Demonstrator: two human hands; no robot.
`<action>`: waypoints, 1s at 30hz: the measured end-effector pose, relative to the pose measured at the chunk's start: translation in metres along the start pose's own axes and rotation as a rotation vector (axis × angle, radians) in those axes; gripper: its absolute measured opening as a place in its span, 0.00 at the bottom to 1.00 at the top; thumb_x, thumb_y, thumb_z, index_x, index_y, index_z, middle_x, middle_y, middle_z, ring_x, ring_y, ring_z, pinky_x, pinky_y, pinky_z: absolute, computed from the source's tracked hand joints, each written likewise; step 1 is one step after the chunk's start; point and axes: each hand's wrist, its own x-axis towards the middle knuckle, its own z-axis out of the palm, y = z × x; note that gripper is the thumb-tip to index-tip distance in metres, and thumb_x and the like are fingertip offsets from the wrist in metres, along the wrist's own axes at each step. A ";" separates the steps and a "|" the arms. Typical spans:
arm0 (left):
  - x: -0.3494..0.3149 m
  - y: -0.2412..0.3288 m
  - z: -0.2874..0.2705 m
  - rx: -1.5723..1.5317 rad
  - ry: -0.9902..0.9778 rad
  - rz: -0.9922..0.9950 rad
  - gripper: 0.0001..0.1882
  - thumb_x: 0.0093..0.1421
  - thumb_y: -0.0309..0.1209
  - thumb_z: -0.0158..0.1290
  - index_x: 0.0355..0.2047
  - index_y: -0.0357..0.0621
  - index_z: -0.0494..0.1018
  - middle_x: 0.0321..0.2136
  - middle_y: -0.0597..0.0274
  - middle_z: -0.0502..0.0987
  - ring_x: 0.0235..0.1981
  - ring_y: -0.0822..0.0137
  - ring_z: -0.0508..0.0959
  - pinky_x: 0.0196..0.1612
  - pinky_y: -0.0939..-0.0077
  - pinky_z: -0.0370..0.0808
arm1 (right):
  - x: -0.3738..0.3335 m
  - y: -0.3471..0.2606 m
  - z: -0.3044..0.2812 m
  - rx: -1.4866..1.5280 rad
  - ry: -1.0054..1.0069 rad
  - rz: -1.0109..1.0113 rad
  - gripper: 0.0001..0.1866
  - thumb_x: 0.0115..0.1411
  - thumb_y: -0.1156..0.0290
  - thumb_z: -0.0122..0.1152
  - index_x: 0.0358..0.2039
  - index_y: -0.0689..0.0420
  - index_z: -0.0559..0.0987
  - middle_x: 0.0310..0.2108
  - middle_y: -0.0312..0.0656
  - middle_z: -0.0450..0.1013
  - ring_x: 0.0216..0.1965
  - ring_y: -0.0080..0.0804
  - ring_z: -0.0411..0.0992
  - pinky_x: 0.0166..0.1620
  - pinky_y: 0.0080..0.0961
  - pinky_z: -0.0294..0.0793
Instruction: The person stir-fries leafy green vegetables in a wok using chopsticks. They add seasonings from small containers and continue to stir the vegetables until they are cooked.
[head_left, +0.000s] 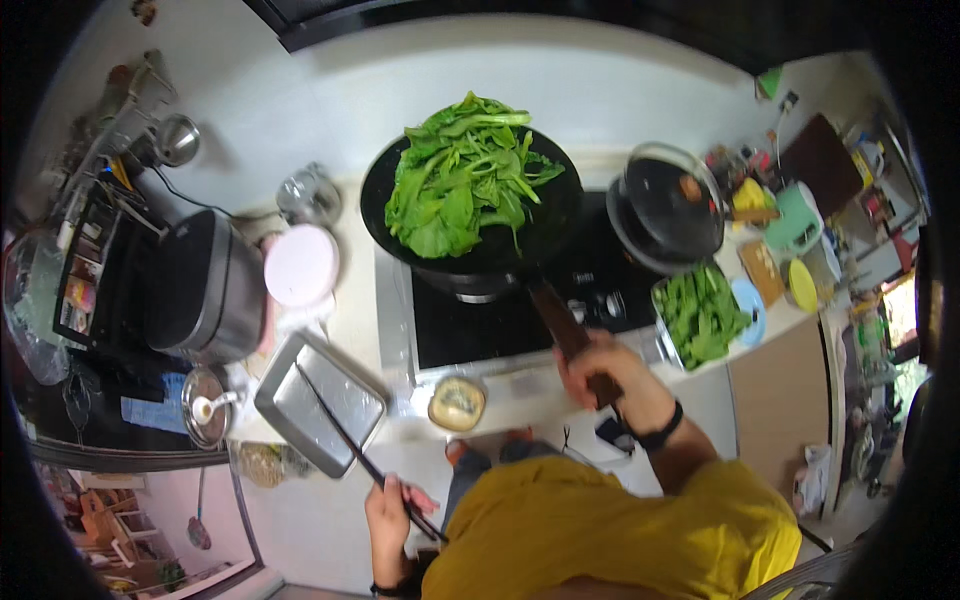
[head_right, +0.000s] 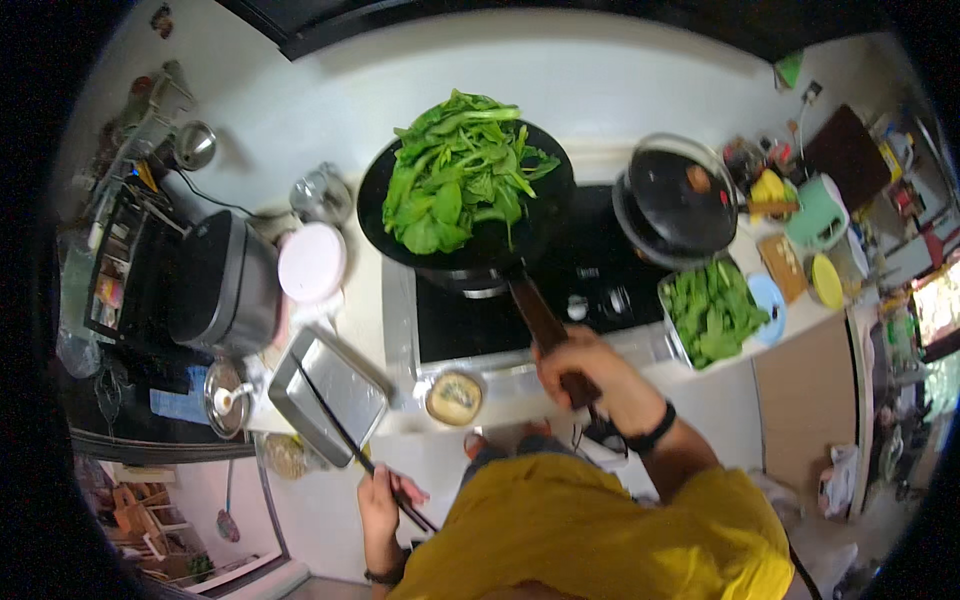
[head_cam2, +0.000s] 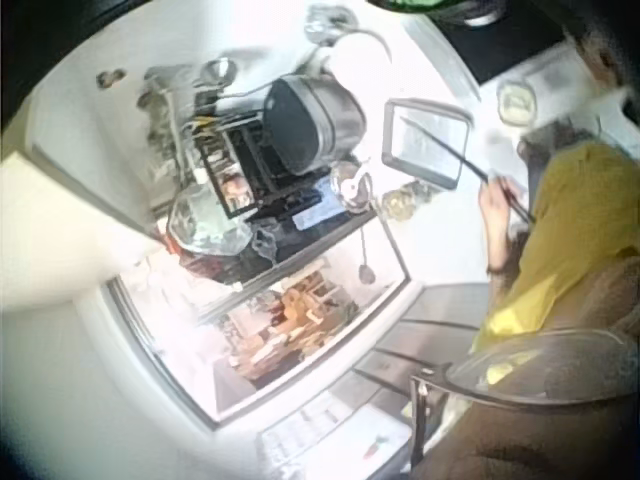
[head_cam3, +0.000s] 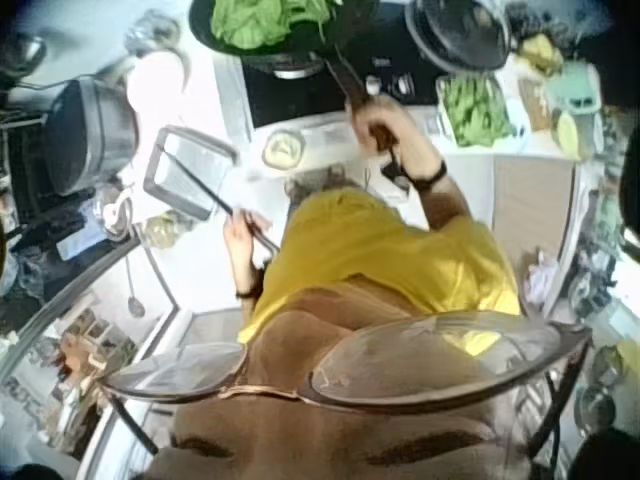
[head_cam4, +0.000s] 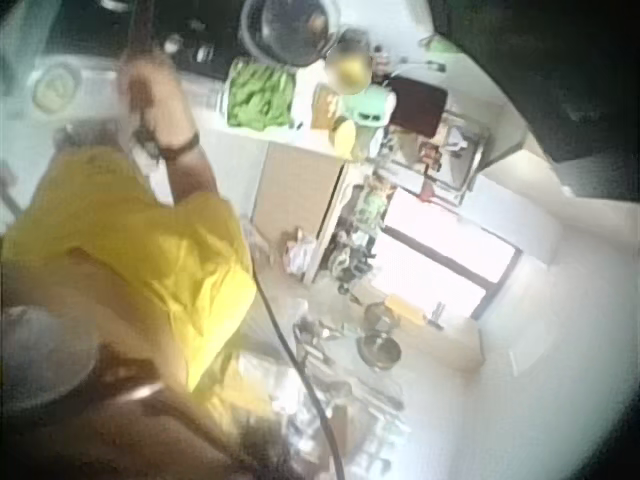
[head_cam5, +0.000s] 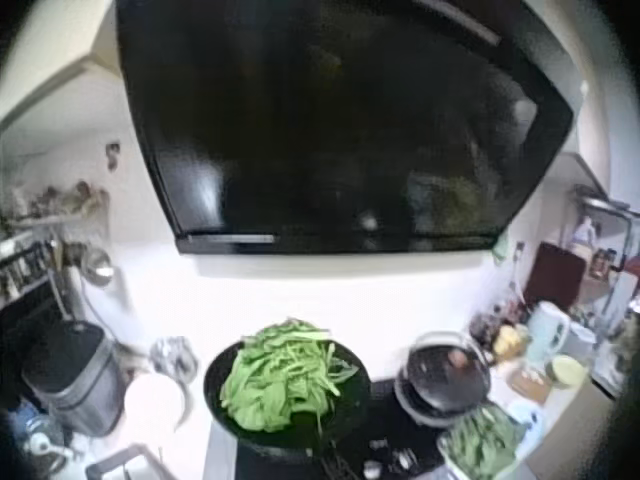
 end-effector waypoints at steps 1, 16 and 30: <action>0.002 -0.003 0.000 -0.023 0.018 -0.013 0.18 0.68 0.36 0.32 0.24 0.38 0.59 0.15 0.50 0.72 0.16 0.60 0.76 0.20 0.72 0.75 | 0.007 0.001 -0.007 0.071 -0.062 -0.069 0.09 0.46 0.73 0.56 0.29 0.60 0.70 0.16 0.38 0.66 0.12 0.26 0.65 0.17 0.20 0.64; 0.009 0.005 -0.004 0.002 0.063 0.017 0.20 0.68 0.39 0.31 0.23 0.38 0.60 0.15 0.52 0.72 0.15 0.62 0.77 0.19 0.76 0.74 | 0.042 0.015 -0.022 0.111 -0.130 -0.039 0.12 0.46 0.75 0.55 0.33 0.61 0.66 0.16 0.39 0.66 0.12 0.28 0.65 0.16 0.22 0.66; 0.050 0.046 0.039 -0.004 -0.224 0.024 0.19 0.68 0.37 0.33 0.22 0.40 0.60 0.17 0.53 0.74 0.19 0.65 0.77 0.22 0.78 0.72 | 0.041 0.056 -0.033 0.042 -0.119 -0.005 0.12 0.47 0.74 0.56 0.32 0.60 0.67 0.16 0.39 0.66 0.15 0.28 0.67 0.18 0.23 0.67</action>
